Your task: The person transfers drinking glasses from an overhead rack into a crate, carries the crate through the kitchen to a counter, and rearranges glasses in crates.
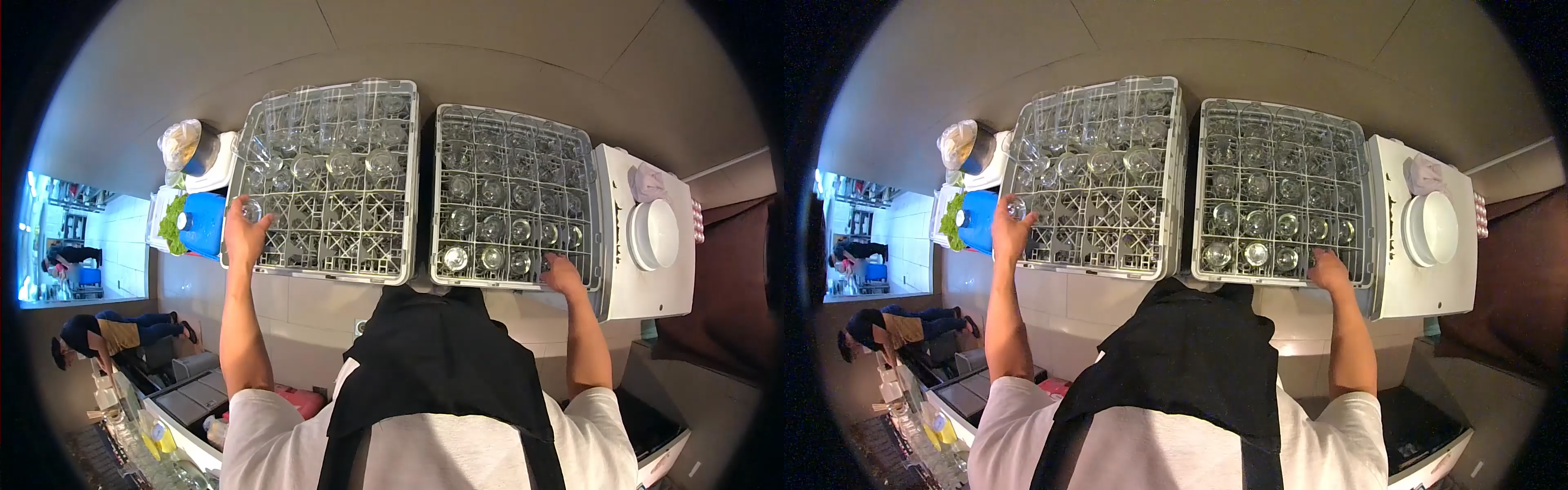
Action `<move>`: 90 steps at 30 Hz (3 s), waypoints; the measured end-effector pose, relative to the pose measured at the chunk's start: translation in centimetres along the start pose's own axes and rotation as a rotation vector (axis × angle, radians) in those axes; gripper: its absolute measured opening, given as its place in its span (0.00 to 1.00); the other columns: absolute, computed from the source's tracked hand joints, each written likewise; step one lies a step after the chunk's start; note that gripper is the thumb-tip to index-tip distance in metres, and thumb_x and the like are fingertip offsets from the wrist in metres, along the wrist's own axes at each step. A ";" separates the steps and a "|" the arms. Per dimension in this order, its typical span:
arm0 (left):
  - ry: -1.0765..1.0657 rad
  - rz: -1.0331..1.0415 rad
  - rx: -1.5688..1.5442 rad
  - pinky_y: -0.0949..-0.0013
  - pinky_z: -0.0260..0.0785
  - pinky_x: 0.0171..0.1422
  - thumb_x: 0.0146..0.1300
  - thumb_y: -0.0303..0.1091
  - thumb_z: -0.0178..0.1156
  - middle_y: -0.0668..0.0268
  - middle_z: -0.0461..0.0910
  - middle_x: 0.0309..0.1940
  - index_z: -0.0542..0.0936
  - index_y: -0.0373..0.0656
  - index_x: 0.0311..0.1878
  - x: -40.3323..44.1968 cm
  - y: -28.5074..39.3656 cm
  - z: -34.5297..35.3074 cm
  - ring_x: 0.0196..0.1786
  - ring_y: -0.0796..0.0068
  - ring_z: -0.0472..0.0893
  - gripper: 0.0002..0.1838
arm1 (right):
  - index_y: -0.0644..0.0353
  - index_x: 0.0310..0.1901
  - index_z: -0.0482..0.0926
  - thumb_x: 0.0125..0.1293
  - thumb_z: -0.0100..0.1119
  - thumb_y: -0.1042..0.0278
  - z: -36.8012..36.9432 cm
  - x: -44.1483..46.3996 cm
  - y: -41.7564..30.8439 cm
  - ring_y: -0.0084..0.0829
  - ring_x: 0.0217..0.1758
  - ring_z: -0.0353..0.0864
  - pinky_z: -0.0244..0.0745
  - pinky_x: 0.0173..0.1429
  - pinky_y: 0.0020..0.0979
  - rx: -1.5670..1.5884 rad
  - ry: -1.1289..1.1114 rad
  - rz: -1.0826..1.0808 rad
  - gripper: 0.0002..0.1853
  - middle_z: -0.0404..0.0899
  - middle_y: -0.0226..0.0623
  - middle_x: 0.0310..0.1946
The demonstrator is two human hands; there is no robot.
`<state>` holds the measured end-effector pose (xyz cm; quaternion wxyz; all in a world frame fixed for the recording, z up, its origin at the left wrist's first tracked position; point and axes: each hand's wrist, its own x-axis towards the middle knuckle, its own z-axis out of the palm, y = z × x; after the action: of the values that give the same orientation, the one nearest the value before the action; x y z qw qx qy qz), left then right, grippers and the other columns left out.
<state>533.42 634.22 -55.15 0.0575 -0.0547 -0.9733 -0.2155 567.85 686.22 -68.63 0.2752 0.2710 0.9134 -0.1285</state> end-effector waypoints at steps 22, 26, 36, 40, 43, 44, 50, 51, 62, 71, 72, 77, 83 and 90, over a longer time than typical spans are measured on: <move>-1.265 -0.428 -1.737 0.60 0.75 0.55 0.66 0.44 0.54 0.51 0.70 0.59 0.59 0.39 0.66 -15.2 23.1 2.9 0.55 0.55 0.77 0.30 | 0.58 0.70 0.49 0.53 0.70 0.65 -8.8 -10.1 -19.4 0.41 0.68 0.63 0.67 0.65 0.41 1.826 0.015 -0.962 0.48 0.54 0.48 0.69; -1.617 -0.301 -1.303 0.64 0.73 0.55 0.67 0.43 0.55 0.55 0.71 0.58 0.59 0.42 0.67 -15.9 25.7 4.1 0.55 0.62 0.77 0.30 | 0.57 0.69 0.51 0.59 0.61 0.52 -7.3 -11.3 -15.7 0.47 0.64 0.67 0.69 0.63 0.45 2.128 0.065 -0.771 0.41 0.67 0.49 0.59; -1.398 -0.154 -1.064 0.67 0.73 0.54 0.66 0.39 0.56 0.57 0.76 0.53 0.68 0.39 0.60 -15.5 22.9 4.5 0.52 0.66 0.79 0.22 | 0.60 0.65 0.59 0.58 0.61 0.53 -3.5 -9.5 1.6 0.35 0.35 0.80 0.76 0.40 0.32 1.086 0.546 0.260 0.37 0.78 0.44 0.38; -1.274 -0.265 -1.074 0.64 0.73 0.52 0.65 0.38 0.57 0.60 0.78 0.50 0.71 0.40 0.57 -15.5 21.0 4.6 0.49 0.67 0.80 0.19 | 0.61 0.62 0.63 0.53 0.65 0.50 -4.1 -9.3 4.7 0.43 0.41 0.81 0.76 0.46 0.40 0.438 0.457 0.409 0.38 0.79 0.50 0.40; -1.234 -0.326 -1.089 0.66 0.73 0.51 0.65 0.37 0.59 0.63 0.79 0.49 0.72 0.42 0.56 -15.6 20.1 4.5 0.49 0.68 0.80 0.19 | 0.60 0.59 0.65 0.50 0.68 0.47 -4.2 -8.0 5.5 0.45 0.45 0.81 0.76 0.48 0.42 0.176 0.349 0.424 0.39 0.79 0.52 0.42; -1.224 -0.345 -1.100 0.67 0.73 0.51 0.65 0.37 0.59 0.64 0.79 0.48 0.73 0.43 0.56 -15.7 19.8 4.6 0.49 0.69 0.80 0.18 | 0.60 0.58 0.66 0.49 0.68 0.47 -4.4 -7.5 5.7 0.45 0.46 0.81 0.76 0.48 0.42 0.109 0.314 0.427 0.39 0.79 0.52 0.42; -1.136 -0.414 -1.107 0.67 0.74 0.51 0.63 0.37 0.61 0.64 0.79 0.48 0.72 0.41 0.56 -17.2 18.8 4.6 0.49 0.69 0.80 0.20 | 0.56 0.51 0.74 0.45 0.71 0.48 -7.0 -4.9 5.4 0.41 0.47 0.81 0.78 0.49 0.40 -0.138 0.057 0.352 0.32 0.80 0.45 0.44; -1.122 -0.444 -1.133 0.68 0.74 0.50 0.63 0.37 0.61 0.63 0.78 0.49 0.72 0.41 0.56 -17.6 18.8 4.6 0.48 0.69 0.80 0.20 | 0.55 0.51 0.74 0.42 0.72 0.47 -5.5 -3.5 6.6 0.43 0.47 0.81 0.76 0.48 0.42 -0.184 0.104 0.291 0.34 0.81 0.45 0.42; -1.070 -0.429 -1.110 0.67 0.71 0.51 0.64 0.48 0.58 0.70 0.74 0.48 0.70 0.47 0.59 -22.9 17.8 8.2 0.49 0.79 0.75 0.24 | 0.67 0.40 0.78 0.48 0.58 0.63 1.1 1.5 10.7 0.51 0.37 0.80 0.75 0.41 0.47 -0.087 0.310 -0.358 0.19 0.80 0.51 0.33; -1.010 -0.475 -1.218 0.67 0.69 0.56 0.65 0.49 0.57 0.67 0.73 0.50 0.69 0.43 0.58 -25.7 14.8 7.1 0.50 0.75 0.75 0.26 | 0.66 0.45 0.76 0.49 0.58 0.62 0.7 -1.3 2.4 0.51 0.43 0.78 0.73 0.46 0.46 0.071 0.288 -0.394 0.22 0.79 0.52 0.38; -1.008 -0.473 -1.214 0.67 0.69 0.55 0.65 0.49 0.58 0.67 0.73 0.49 0.69 0.42 0.58 -25.7 14.6 6.9 0.50 0.75 0.75 0.26 | 0.66 0.46 0.76 0.49 0.58 0.61 0.8 -1.1 2.2 0.51 0.43 0.78 0.73 0.47 0.46 0.064 0.283 -0.383 0.22 0.79 0.52 0.39; -0.927 -0.435 -1.173 0.68 0.70 0.52 0.64 0.48 0.58 0.67 0.74 0.49 0.70 0.41 0.58 -25.6 12.9 6.3 0.50 0.74 0.76 0.25 | 0.65 0.48 0.75 0.49 0.58 0.61 1.2 -0.6 2.8 0.51 0.46 0.77 0.72 0.50 0.46 0.015 0.262 -0.316 0.24 0.78 0.52 0.42; -0.950 -0.465 -1.252 0.67 0.70 0.51 0.63 0.50 0.59 0.68 0.74 0.50 0.70 0.44 0.57 -27.3 10.8 7.6 0.50 0.74 0.75 0.26 | 0.65 0.51 0.74 0.50 0.58 0.60 1.9 -0.1 5.1 0.52 0.50 0.76 0.71 0.54 0.45 -0.015 0.236 -0.209 0.26 0.77 0.53 0.45; -0.889 -0.370 -1.160 0.77 0.68 0.27 0.58 0.45 0.64 0.71 0.77 0.27 0.80 0.46 0.39 -29.7 9.2 14.5 0.27 0.82 0.74 0.13 | 0.64 0.54 0.73 0.52 0.58 0.61 1.0 2.1 11.0 0.51 0.53 0.74 0.70 0.57 0.44 0.095 0.284 -0.294 0.27 0.76 0.53 0.48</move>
<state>562.72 646.31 -68.45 -0.4160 0.0062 -0.6283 -0.6574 573.05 695.79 -71.65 0.1089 0.1628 0.9657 -0.1705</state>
